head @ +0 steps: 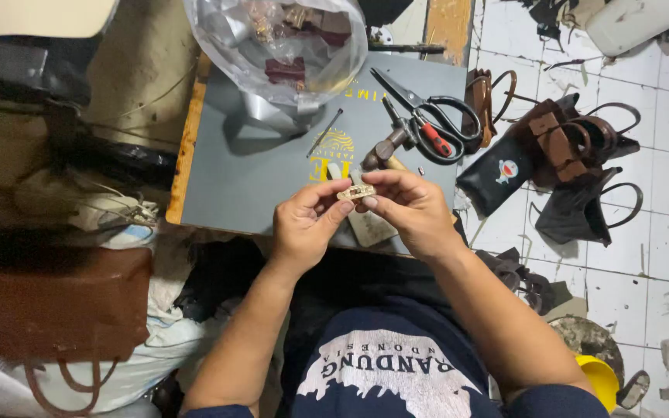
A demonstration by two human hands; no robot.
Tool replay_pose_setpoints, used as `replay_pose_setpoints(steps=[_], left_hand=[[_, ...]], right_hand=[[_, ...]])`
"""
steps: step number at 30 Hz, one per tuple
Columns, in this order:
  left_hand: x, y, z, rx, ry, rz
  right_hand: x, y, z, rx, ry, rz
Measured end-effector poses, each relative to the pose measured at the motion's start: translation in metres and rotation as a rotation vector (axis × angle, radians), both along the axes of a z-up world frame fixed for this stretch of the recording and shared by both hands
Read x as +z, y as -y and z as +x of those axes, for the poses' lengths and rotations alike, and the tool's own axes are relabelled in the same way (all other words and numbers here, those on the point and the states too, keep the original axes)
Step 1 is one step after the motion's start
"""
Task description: Assemble small metal hardware components using a screwdriver and hammer
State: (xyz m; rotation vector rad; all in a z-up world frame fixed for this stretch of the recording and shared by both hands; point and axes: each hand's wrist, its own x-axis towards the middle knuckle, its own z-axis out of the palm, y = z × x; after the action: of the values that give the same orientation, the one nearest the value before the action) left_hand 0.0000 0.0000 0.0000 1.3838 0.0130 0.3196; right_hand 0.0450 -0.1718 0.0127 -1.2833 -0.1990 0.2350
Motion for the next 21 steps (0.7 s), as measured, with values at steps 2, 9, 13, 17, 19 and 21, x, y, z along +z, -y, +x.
replay_pose_setpoints(steps=[2, 9, 13, 17, 19, 21], left_hand=[[0.000, 0.004, -0.007, 0.000, -0.005, -0.013], [-0.024, 0.012, -0.019, 0.022, -0.006, -0.151], [-0.017, 0.003, -0.018, 0.074, -0.007, -0.151], [-0.037, -0.024, -0.015, 0.213, -0.071, -0.244], [-0.036, -0.036, -0.014, 0.248, -0.092, -0.236], [-0.034, -0.047, -0.013, 0.258, -0.140, -0.204]], right_hand=[[0.002, -0.001, -0.008, 0.007, -0.032, 0.032], [-0.010, -0.003, -0.019, 0.056, -0.091, 0.059], [0.005, 0.003, -0.009, 0.076, 0.055, -0.089], [-0.008, 0.048, 0.041, -0.129, 0.889, -0.882], [-0.021, 0.072, 0.063, -0.205, 1.022, -1.068], [-0.031, 0.095, 0.077, -0.229, 0.913, -1.322]])
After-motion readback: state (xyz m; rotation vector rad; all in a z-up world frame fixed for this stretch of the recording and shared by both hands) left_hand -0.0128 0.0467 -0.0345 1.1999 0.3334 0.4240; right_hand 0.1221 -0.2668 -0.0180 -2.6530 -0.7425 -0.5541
